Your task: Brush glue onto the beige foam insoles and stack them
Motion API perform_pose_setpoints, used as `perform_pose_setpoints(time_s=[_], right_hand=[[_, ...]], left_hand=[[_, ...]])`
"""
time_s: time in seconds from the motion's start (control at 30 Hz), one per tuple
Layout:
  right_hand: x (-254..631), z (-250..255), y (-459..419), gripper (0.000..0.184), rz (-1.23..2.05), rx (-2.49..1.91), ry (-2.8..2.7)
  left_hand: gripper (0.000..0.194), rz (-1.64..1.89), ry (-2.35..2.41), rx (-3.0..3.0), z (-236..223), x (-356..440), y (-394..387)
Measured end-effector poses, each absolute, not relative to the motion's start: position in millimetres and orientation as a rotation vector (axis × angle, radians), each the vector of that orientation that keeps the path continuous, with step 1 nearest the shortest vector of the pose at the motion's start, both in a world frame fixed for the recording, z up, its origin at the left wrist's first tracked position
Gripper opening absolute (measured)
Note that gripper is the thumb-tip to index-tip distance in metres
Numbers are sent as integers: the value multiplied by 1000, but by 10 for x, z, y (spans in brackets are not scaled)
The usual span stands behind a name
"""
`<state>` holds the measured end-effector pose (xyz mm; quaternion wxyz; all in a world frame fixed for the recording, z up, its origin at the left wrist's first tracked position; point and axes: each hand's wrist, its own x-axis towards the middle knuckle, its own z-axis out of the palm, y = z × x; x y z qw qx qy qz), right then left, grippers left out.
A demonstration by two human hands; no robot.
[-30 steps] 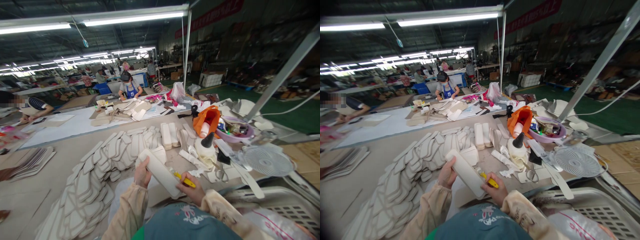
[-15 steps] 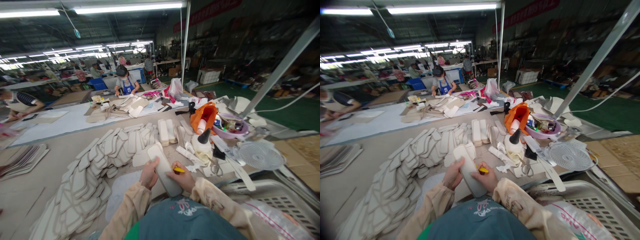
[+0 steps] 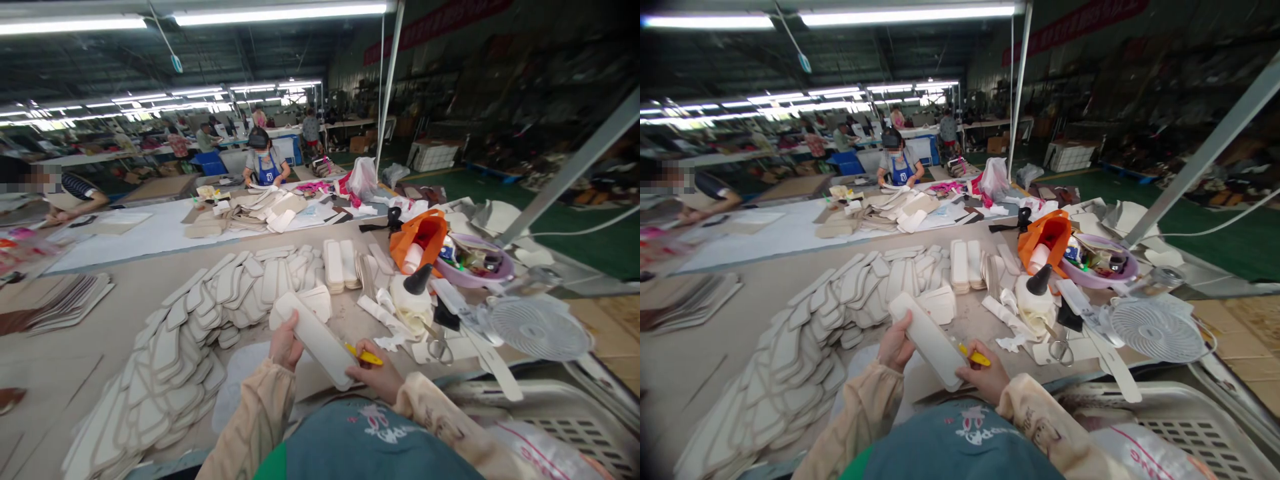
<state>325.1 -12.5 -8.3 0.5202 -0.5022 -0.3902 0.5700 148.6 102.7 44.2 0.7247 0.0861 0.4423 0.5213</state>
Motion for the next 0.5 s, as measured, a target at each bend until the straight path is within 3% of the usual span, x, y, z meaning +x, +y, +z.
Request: perform_pose_setpoints(time_s=[0.3,0.5], right_hand=[[3293,-138,-155,29,1211,-1362,-1118],[3228,-240,-122,28,1164,-1413,-1120]], left_hand=[[23,1272,886,242,319,1372,1030],[17,1397,788,297,275,1107,1246]])
